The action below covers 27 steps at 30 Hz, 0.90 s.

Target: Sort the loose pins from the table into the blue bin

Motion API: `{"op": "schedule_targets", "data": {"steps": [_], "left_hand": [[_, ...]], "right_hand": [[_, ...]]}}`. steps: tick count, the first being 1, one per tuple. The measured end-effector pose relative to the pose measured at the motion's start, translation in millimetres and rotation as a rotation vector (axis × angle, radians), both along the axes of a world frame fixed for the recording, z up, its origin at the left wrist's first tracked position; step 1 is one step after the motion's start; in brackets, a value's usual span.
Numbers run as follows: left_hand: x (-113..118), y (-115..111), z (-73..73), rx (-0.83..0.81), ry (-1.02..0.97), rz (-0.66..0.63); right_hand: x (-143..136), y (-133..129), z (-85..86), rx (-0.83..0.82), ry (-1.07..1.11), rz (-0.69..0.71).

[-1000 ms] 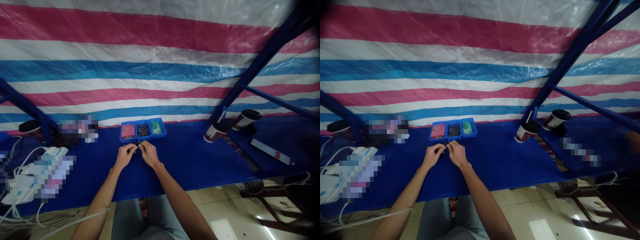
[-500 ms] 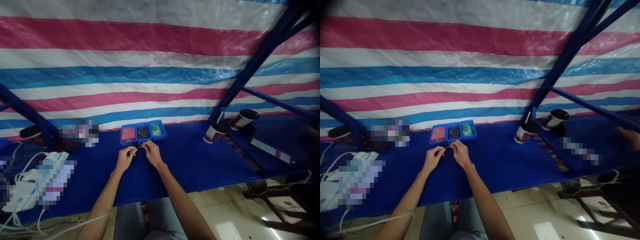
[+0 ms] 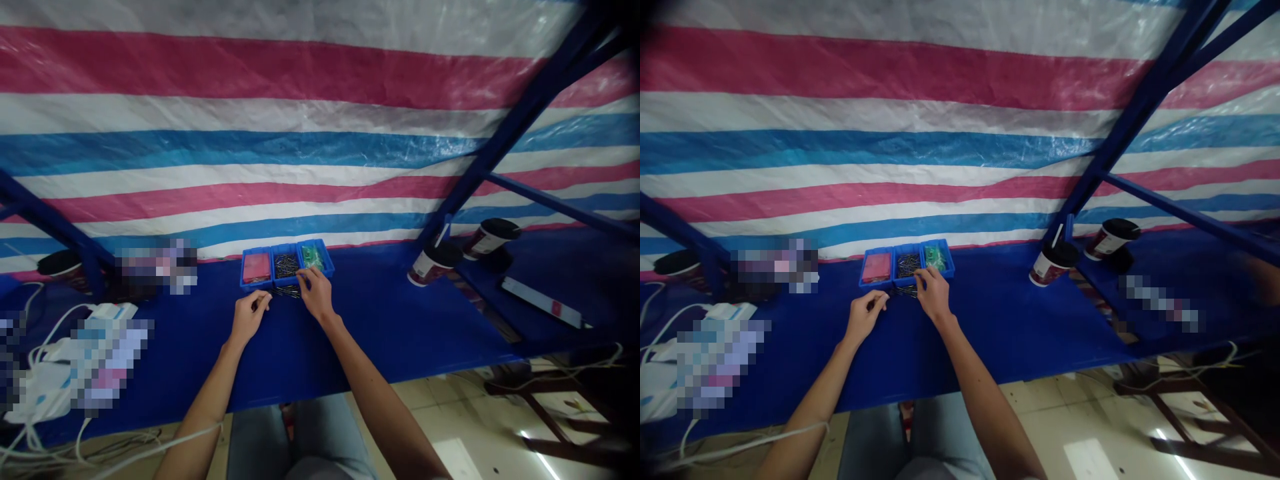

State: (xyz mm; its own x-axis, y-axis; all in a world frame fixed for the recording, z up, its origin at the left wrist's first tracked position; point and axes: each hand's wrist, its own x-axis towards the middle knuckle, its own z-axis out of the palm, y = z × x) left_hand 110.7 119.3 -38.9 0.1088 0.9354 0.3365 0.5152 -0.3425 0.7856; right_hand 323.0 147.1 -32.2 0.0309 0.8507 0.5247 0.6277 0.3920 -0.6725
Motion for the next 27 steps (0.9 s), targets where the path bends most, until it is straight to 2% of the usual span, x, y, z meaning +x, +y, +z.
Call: {"op": "schedule_targets", "data": {"steps": [3,6,16,27], "left_hand": [[0,0,0.9,-0.003,-0.002,0.015],[0,1,1.3,-0.011,-0.001,0.020],[-2,3,-3.5,-0.018,-0.005,0.015],[-1,2,-2.6,-0.015,0.003,0.002]], "right_hand": [[5,-13,-18.1,-0.065,-0.075,0.106],[4,-17,-25.8,-0.101,-0.107,0.161],[7,-14,-27.8,-0.186,-0.231,0.141],[4,-12,-33.1,-0.183,-0.293,0.115]]}}
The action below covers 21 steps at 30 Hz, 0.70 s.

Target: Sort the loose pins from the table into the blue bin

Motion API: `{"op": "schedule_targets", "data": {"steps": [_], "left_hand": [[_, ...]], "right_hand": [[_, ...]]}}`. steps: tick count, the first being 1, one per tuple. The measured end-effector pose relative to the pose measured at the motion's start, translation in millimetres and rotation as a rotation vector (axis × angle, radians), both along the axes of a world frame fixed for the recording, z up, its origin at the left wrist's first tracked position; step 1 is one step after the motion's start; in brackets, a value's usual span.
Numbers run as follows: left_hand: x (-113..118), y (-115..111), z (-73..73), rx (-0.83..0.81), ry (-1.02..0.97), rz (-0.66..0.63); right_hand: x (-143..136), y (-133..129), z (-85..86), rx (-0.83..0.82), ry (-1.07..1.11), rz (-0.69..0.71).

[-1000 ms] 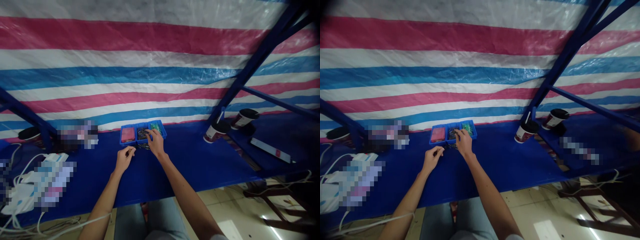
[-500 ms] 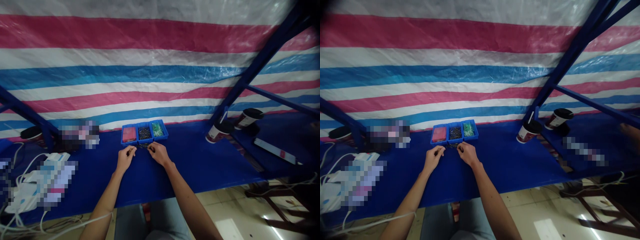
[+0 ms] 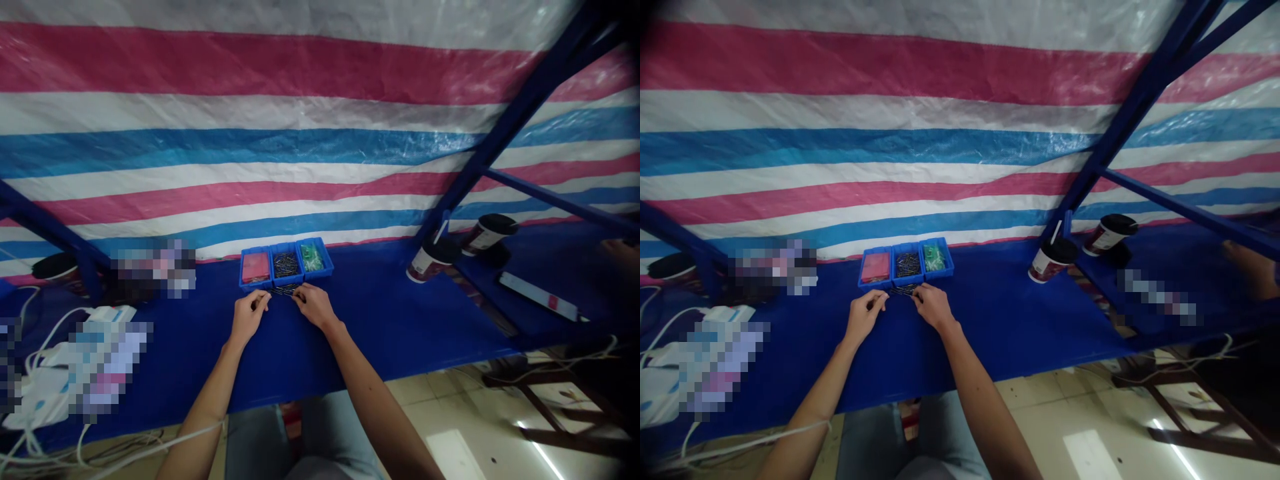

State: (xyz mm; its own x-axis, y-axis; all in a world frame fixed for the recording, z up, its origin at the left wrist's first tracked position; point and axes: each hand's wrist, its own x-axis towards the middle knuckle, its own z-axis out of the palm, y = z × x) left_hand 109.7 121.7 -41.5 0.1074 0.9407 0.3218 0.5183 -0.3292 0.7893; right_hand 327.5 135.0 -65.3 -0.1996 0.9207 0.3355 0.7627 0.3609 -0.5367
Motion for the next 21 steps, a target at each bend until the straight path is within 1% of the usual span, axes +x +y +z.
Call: {"op": "schedule_targets", "data": {"steps": [5,10,17,21], "left_hand": [[0,0,-0.2,-0.004,-0.001,0.005],[0,1,-1.5,-0.014,-0.007,0.011],[1,0,0.0,-0.026,-0.027,0.007],[2,-1,-1.5,-0.052,-0.017,-0.048]], "right_hand": [[0,0,-0.3,0.003,-0.021,0.016],[1,-1,3.7,-0.011,-0.001,0.043],[0,-7,12.9,0.017,0.089,0.157],[-5,-10,16.0,0.039,0.100,0.200]]}}
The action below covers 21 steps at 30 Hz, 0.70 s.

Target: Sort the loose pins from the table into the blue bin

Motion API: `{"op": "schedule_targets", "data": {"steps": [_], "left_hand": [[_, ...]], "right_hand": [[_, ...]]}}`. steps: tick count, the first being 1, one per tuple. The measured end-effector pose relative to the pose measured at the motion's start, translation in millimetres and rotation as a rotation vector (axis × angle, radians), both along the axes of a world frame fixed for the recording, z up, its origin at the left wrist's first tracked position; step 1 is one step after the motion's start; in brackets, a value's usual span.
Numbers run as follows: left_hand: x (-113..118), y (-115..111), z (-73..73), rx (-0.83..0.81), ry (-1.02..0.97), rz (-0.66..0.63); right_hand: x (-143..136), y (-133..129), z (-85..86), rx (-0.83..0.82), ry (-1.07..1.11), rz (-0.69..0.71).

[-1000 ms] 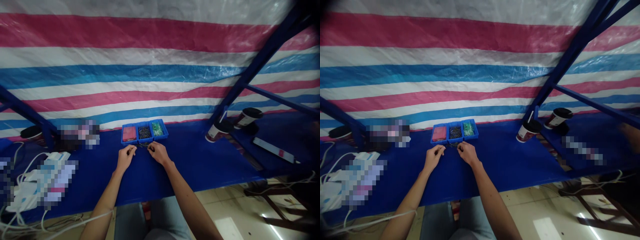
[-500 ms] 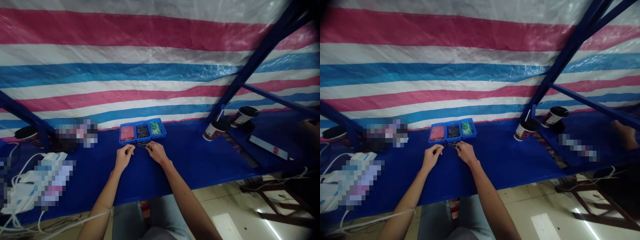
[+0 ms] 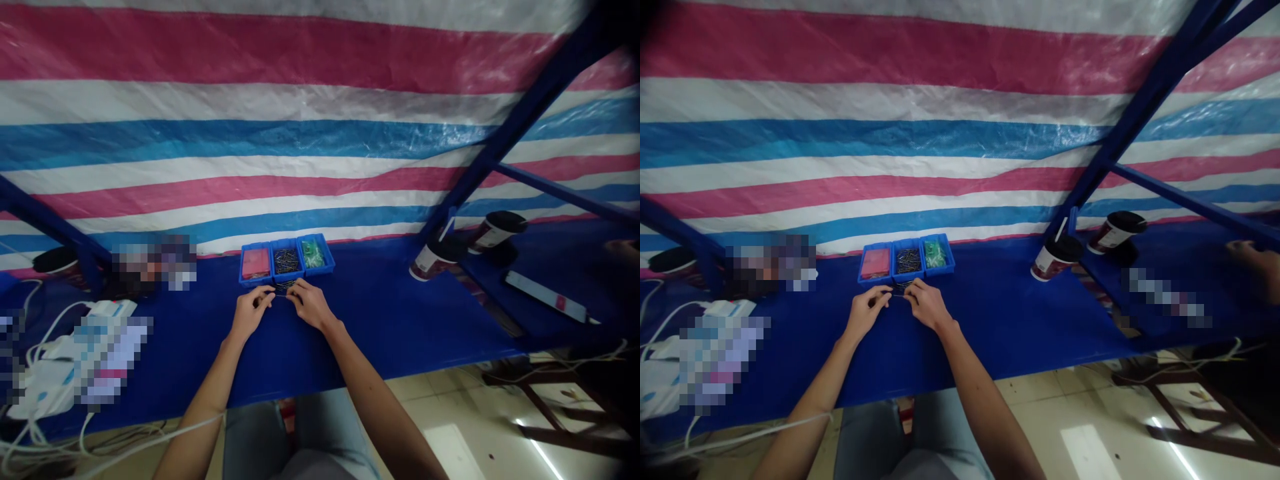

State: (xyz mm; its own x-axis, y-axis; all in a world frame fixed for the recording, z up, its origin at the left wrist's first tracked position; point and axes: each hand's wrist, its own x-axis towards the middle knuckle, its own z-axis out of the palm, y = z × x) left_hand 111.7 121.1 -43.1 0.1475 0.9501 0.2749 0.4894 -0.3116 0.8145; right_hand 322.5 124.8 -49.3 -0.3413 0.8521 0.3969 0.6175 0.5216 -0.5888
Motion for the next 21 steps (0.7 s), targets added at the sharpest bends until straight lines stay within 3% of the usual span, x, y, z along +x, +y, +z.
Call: {"op": "schedule_targets", "data": {"steps": [5,21], "left_hand": [[1,1,-5.8,0.005,0.066,-0.088],[1,0,0.0,0.005,0.058,-0.074]], "right_hand": [[-6,-3,3.6,0.000,-0.004,0.018],[-19,-9,4.3,-0.050,0.018,0.020]]}}
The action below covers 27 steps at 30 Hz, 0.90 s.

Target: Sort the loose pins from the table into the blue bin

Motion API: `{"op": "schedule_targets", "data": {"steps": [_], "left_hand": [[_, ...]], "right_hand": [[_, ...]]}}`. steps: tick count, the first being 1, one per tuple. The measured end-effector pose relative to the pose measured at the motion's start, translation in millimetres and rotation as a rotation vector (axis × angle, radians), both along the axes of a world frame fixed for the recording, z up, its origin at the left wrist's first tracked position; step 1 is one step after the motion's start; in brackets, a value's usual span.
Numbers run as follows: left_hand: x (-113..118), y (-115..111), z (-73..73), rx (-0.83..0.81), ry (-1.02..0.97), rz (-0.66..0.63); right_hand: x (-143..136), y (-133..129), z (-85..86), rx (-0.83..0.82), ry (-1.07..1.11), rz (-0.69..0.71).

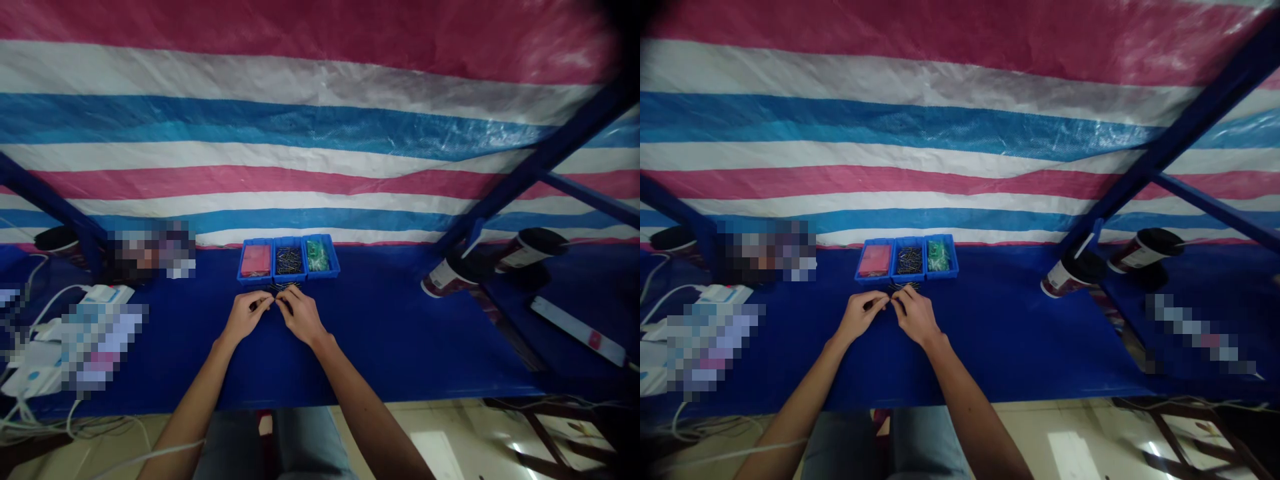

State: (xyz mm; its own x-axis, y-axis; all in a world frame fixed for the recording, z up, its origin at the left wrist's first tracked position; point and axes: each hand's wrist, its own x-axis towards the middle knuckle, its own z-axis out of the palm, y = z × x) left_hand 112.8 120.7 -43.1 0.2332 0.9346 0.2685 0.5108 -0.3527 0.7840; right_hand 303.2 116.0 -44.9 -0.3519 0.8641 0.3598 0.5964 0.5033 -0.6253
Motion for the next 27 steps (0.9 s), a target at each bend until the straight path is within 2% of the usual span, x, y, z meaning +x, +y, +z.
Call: {"op": "schedule_targets", "data": {"steps": [11,20,27], "left_hand": [[1,1,-2.5,0.000,0.013,-0.010],[-3,2,-1.8,-0.011,-0.017,-0.032],[-3,2,0.4,-0.010,0.000,-0.037]], "right_hand": [[1,4,-10.9,0.048,0.020,0.010],[-3,3,-10.5,0.142,-0.082,-0.039],[-3,1,-9.5,0.125,-0.116,-0.041]]}}
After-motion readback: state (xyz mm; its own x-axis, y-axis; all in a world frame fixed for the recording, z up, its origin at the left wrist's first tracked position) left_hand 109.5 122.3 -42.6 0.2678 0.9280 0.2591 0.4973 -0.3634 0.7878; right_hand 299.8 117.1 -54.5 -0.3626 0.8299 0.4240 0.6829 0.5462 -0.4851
